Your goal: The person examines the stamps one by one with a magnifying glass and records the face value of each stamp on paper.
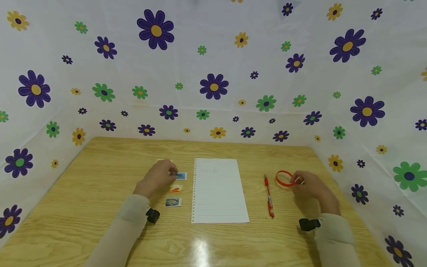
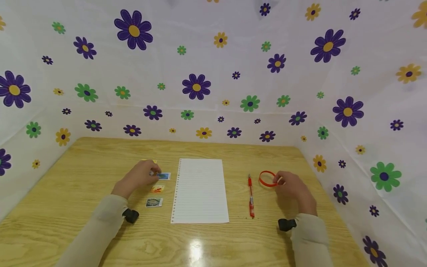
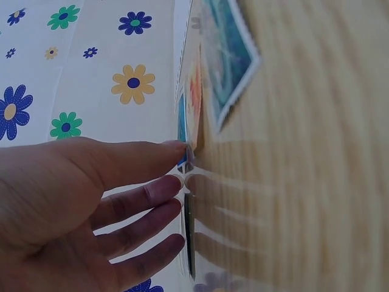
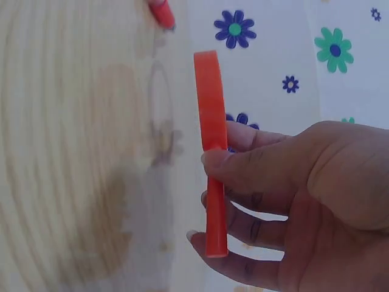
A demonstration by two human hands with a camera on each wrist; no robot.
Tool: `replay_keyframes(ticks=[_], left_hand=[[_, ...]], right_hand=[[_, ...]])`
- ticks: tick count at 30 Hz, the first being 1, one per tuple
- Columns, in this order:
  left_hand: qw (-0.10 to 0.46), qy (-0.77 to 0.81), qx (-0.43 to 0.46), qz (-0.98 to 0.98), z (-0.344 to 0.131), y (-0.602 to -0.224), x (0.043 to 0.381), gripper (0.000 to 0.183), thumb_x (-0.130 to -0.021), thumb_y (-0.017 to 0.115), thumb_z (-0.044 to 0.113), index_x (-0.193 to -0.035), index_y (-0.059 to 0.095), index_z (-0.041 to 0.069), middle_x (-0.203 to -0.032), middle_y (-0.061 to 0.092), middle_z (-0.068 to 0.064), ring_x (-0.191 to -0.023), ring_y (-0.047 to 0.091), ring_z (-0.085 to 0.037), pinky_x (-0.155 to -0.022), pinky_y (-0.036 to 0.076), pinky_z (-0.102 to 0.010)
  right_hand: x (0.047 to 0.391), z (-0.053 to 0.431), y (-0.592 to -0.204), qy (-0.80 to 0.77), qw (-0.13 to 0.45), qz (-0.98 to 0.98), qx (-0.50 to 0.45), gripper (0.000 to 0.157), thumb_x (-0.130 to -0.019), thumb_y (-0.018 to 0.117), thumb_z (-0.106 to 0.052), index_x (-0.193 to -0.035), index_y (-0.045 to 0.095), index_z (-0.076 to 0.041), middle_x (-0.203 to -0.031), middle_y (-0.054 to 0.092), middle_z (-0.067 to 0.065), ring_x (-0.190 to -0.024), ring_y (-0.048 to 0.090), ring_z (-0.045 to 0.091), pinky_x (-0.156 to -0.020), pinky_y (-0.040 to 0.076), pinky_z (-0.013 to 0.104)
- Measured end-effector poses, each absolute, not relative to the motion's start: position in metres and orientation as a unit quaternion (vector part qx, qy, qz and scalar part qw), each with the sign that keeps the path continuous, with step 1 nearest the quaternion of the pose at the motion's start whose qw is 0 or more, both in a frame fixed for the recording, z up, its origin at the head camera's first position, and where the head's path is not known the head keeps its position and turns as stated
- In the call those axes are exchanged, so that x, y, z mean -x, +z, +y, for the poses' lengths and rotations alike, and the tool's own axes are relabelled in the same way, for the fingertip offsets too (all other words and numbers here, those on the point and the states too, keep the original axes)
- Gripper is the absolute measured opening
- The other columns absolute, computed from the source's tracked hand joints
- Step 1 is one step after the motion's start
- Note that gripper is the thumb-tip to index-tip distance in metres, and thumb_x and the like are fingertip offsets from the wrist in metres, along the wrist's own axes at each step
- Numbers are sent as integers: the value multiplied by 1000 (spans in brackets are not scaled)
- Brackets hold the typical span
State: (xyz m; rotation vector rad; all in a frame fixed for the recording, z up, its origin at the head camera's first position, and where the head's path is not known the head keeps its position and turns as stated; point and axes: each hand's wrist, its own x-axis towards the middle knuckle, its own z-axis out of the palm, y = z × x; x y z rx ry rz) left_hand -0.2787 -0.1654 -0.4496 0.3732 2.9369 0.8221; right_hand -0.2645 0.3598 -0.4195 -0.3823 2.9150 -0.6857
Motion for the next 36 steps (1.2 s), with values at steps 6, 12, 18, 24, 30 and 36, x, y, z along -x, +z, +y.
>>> replay_keyframes(ticks=[6, 12, 18, 24, 30, 36], left_hand=[[41, 261, -121, 957, -165, -450, 279, 20, -94, 73, 8, -113, 76, 4, -114, 72, -12, -102, 64, -26, -94, 56, -47], [44, 260, -124, 957, -165, -448, 278, 19, -93, 74, 7, -112, 77, 4, -113, 72, -12, -103, 64, -27, -94, 56, -48], [46, 257, -131, 956, -163, -444, 282, 18, -92, 74, 6, -109, 77, 3, -113, 72, -13, -105, 64, -28, -97, 55, -49], [40, 248, -132, 959, -163, -442, 282, 18, -91, 75, 5, -108, 77, 2, -109, 71, -13, -101, 63, -27, -95, 55, -48], [35, 248, -134, 959, -161, -441, 283, 17, -91, 75, 3, -108, 76, 1, -109, 72, -14, -100, 65, -28, -94, 55, -49], [34, 242, -130, 961, -161, -443, 285, 17, -91, 75, 3, -108, 76, 1, -108, 72, -14, -98, 64, -27, -93, 55, -48]], right_hand=[[266, 333, -414, -255, 42, 950, 173, 7, -94, 66, 3, -101, 65, 0, -93, 69, 17, -83, 64, 23, -71, 54, 33], [269, 299, -412, -270, 33, 939, 209, 7, -96, 65, 3, -102, 66, 0, -94, 69, 16, -83, 61, 18, -74, 54, 30], [275, 263, -409, -272, 43, 933, 231, 11, -95, 65, 7, -102, 66, 0, -95, 69, 15, -85, 60, 19, -75, 55, 31], [282, 227, -406, -271, 37, 924, 268, 12, -93, 67, 8, -100, 67, -1, -92, 70, 14, -83, 61, 18, -76, 56, 33], [288, 193, -409, -253, 38, 928, 271, 13, -92, 69, 6, -99, 68, -5, -92, 71, 10, -83, 61, 17, -77, 56, 32], [293, 162, -412, -244, 45, 930, 272, 14, -94, 69, 4, -98, 69, -10, -91, 70, 5, -81, 59, 16, -73, 53, 27]])
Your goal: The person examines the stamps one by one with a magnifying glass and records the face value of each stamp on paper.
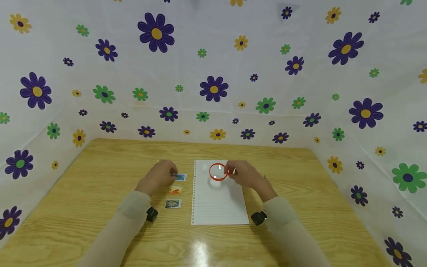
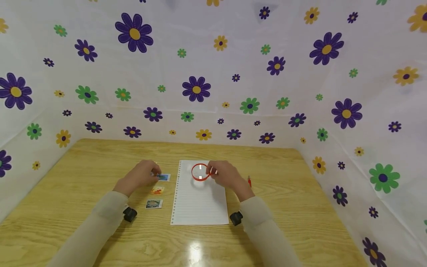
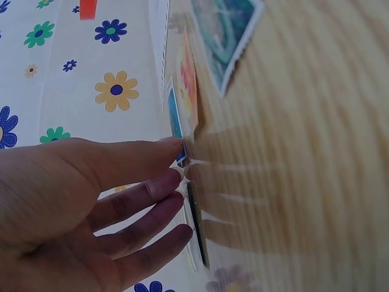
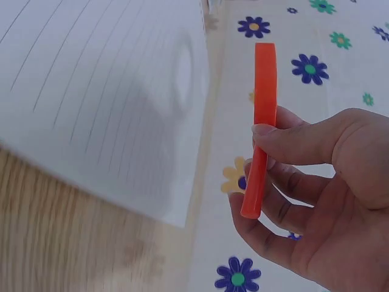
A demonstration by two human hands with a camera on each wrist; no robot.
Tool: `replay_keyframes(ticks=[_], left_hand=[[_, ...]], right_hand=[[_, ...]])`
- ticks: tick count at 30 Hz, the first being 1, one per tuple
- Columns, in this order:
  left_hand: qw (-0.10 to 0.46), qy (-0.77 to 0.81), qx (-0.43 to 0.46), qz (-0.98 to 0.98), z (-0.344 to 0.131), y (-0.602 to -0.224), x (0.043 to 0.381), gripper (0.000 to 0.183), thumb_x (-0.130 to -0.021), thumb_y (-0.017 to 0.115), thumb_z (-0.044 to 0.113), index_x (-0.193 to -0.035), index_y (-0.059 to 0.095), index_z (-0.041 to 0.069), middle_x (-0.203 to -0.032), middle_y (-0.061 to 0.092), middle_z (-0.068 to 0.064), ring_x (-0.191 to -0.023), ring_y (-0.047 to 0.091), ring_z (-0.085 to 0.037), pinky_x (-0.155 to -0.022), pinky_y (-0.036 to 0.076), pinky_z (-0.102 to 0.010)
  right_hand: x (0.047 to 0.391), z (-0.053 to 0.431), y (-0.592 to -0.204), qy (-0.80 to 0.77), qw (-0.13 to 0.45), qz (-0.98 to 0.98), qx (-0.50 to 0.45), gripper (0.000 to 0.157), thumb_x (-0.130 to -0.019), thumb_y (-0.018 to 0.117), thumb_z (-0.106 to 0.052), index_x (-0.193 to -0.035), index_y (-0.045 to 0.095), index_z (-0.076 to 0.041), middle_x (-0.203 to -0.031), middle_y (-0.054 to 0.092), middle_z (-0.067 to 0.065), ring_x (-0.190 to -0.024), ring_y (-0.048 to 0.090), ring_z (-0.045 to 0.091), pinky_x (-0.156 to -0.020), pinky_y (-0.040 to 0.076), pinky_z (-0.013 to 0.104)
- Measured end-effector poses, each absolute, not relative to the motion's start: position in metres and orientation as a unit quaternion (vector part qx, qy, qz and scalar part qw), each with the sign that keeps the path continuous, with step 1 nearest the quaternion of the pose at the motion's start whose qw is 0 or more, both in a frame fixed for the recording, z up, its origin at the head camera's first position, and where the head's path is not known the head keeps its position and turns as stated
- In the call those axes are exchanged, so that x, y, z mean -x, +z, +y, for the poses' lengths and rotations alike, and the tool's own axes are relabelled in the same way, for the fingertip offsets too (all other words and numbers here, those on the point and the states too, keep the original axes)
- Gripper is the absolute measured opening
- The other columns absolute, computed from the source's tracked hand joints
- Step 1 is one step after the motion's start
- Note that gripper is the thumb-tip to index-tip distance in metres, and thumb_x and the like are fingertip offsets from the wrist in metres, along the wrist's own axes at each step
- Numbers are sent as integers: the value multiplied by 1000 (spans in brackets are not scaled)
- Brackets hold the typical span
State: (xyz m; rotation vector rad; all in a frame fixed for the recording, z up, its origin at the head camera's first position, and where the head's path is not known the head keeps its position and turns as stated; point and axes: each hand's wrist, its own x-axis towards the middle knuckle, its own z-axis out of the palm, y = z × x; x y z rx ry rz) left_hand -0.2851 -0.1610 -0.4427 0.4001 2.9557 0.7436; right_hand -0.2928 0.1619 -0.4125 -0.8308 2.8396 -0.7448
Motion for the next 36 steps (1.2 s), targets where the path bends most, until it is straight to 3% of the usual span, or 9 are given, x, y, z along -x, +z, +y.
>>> replay_keyframes(ticks=[11, 36], left_hand=[[47, 243, -110, 963, -161, -444, 288, 17, -92, 74, 5, -109, 76, 3, -115, 71, -14, -106, 64, -28, -98, 54, -49], [37, 239, -131, 961, -162, -444, 289, 15, -90, 76, 3, -104, 77, 0, -110, 73, -15, -103, 67, -31, -95, 56, -51]], right_hand=[[295, 123, -418, -268, 34, 917, 292, 15, -92, 68, 6, -95, 69, -9, -90, 71, 5, -81, 60, 15, -71, 51, 25], [291, 76, -421, -259, 41, 913, 314, 16, -92, 69, 4, -96, 72, -11, -93, 74, 8, -80, 60, 15, -66, 45, 23]])
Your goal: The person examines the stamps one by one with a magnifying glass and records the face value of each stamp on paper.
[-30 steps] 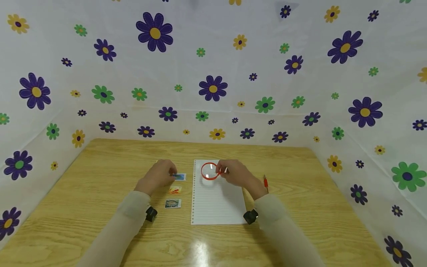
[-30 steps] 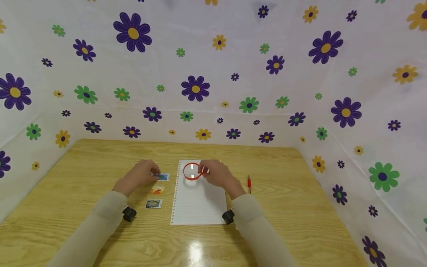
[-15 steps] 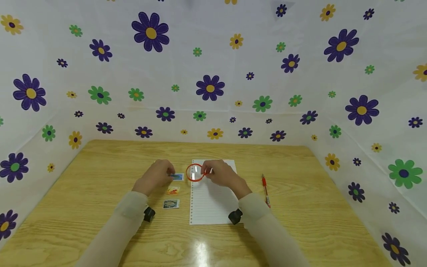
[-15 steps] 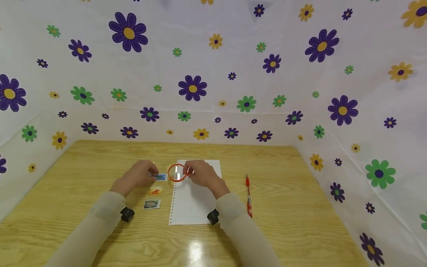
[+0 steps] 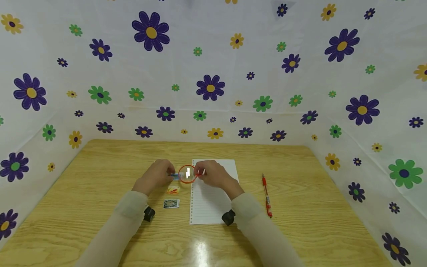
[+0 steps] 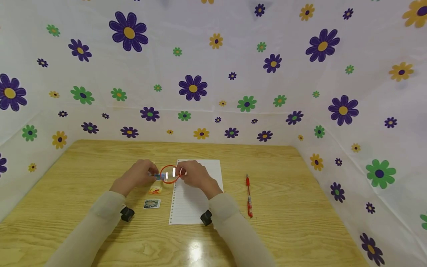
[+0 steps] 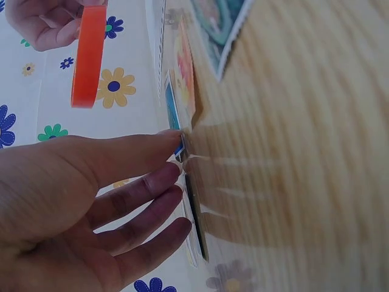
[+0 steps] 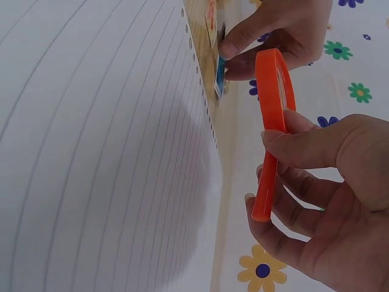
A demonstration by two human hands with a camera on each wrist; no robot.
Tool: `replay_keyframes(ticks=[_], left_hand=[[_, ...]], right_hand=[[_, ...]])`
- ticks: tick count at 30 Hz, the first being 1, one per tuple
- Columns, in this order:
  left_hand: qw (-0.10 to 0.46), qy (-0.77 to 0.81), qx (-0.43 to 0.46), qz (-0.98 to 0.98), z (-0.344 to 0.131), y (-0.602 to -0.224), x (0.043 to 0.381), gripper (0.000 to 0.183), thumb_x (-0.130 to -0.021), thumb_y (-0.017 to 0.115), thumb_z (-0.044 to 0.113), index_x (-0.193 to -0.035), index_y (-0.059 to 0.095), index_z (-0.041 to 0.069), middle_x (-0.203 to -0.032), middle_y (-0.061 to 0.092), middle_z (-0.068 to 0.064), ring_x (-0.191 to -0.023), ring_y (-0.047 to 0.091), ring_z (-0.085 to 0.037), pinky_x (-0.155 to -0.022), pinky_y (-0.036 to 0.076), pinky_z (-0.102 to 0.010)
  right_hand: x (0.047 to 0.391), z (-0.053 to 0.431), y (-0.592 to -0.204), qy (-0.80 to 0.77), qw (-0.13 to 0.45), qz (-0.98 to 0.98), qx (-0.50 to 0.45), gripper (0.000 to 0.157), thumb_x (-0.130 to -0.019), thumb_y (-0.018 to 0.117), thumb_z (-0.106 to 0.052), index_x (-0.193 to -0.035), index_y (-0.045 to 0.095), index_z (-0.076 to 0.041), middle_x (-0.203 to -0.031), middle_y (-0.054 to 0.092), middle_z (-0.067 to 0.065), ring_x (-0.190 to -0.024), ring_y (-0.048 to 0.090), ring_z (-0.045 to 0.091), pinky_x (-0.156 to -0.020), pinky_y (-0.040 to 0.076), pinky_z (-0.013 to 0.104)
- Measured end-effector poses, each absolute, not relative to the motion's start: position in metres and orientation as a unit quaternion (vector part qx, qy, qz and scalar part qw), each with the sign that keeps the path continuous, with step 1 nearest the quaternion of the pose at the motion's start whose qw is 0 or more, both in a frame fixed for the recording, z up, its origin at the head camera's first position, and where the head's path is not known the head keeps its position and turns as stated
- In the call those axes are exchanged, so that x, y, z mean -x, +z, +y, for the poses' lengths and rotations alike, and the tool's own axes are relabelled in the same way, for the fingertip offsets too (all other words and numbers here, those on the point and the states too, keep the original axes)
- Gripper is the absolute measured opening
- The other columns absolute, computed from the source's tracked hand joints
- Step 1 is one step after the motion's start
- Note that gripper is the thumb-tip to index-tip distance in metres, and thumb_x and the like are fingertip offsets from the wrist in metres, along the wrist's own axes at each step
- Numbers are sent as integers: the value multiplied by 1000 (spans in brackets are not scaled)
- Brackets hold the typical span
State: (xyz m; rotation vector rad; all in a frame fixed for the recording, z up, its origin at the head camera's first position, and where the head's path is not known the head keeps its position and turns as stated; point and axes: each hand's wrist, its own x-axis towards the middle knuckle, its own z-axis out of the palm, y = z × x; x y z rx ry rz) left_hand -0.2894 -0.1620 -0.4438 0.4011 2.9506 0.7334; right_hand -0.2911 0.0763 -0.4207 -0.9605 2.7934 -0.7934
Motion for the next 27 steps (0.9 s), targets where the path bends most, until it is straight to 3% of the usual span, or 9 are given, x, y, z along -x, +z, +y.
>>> replay_keyframes(ticks=[14, 27], left_hand=[[26, 238, -149, 959, -163, -444, 290, 7, -88, 78, 3, -95, 78, 2, -101, 73, -13, -93, 66, -26, -87, 57, -48], [26, 237, -151, 960, -163, -443, 289, 5, -88, 78, 4, -92, 79, 4, -98, 74, -11, -92, 65, -27, -87, 56, -49]], right_hand=[[293, 65, -428, -257, 53, 915, 306, 15, -93, 68, 3, -99, 74, -10, -94, 73, 7, -76, 56, 15, -62, 40, 24], [295, 62, -432, -257, 62, 917, 300, 15, -93, 70, 2, -100, 74, -11, -96, 73, 7, -79, 58, 15, -65, 43, 25]])
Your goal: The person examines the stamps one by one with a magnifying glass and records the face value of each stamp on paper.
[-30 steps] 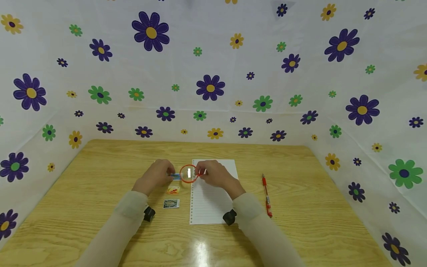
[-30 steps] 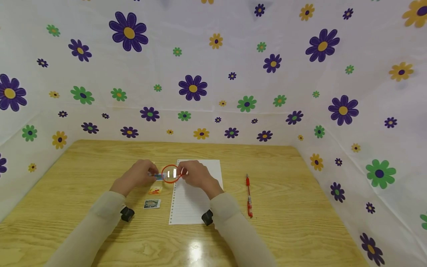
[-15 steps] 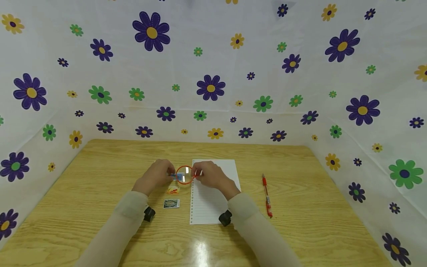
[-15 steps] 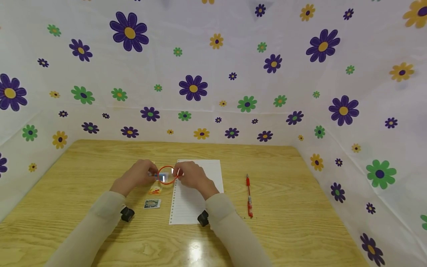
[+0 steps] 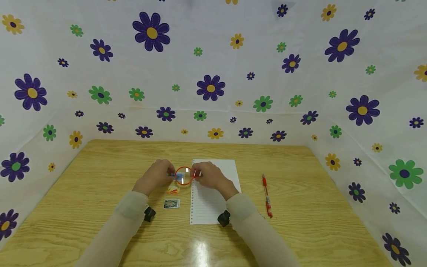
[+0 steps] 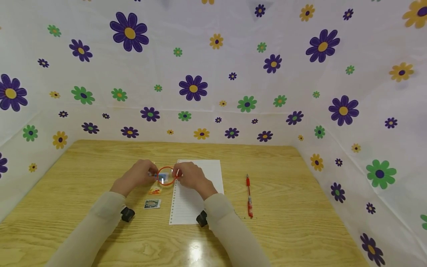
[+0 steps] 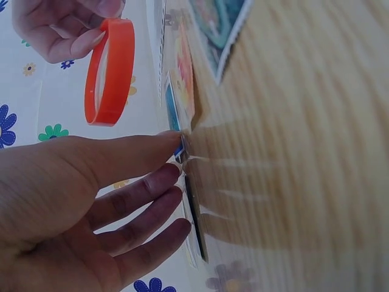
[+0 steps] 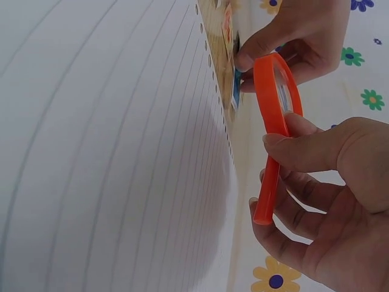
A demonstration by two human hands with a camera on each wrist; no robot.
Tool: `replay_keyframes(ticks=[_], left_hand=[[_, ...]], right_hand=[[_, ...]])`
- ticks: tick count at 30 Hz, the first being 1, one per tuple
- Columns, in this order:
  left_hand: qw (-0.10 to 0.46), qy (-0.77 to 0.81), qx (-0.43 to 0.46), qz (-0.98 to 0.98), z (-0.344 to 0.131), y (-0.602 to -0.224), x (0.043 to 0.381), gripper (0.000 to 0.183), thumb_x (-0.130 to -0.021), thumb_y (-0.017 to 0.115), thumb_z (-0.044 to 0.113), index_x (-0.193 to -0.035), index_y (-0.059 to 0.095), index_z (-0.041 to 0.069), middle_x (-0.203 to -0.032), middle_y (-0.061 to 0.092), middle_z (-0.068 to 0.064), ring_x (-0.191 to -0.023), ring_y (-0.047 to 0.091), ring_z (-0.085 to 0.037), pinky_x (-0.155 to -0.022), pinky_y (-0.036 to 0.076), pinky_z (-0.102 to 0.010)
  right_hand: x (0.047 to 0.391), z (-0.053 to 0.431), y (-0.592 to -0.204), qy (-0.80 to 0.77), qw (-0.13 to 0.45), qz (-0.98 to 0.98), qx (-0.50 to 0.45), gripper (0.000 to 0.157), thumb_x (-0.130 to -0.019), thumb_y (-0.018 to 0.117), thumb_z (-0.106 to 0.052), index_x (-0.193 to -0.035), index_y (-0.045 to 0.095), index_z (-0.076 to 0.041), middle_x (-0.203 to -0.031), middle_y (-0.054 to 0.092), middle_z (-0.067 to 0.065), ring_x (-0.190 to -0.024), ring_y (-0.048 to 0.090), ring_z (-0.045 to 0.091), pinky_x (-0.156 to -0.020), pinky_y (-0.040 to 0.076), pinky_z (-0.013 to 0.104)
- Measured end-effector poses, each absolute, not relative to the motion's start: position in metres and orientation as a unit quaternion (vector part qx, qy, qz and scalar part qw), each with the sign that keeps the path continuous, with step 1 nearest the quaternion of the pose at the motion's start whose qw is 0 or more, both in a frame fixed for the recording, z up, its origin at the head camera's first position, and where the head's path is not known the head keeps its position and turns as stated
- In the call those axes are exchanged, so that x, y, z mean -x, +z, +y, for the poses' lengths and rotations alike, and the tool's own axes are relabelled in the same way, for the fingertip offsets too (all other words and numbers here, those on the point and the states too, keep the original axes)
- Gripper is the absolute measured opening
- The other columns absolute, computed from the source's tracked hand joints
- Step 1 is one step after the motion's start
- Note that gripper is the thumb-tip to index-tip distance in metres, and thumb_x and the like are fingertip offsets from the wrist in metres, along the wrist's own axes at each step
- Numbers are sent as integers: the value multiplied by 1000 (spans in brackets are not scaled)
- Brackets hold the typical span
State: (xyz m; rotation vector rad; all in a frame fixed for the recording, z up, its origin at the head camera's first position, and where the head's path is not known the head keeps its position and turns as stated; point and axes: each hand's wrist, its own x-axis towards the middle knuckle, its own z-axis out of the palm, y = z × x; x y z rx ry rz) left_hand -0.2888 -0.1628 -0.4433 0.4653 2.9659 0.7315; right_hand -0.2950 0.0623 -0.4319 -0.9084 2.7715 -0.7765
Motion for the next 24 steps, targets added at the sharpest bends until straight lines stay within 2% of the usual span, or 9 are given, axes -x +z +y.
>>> replay_keyframes(ticks=[10, 24], left_hand=[[26, 234, -146, 961, -163, -443, 289, 5, -89, 77, 3, -94, 78, 4, -92, 70, -9, -85, 58, -23, -79, 53, -43], [25, 233, -148, 961, -164, -444, 289, 6, -89, 77, 3, -95, 78, 4, -93, 71, -9, -85, 60, -23, -78, 54, -43]], right_hand=[[296, 60, -433, -251, 64, 920, 293, 15, -92, 70, 1, -100, 74, -12, -95, 72, 6, -80, 57, 15, -67, 44, 27], [297, 60, -435, -247, 58, 921, 295, 14, -92, 72, 0, -98, 74, -12, -94, 73, 6, -78, 59, 15, -67, 45, 26]])
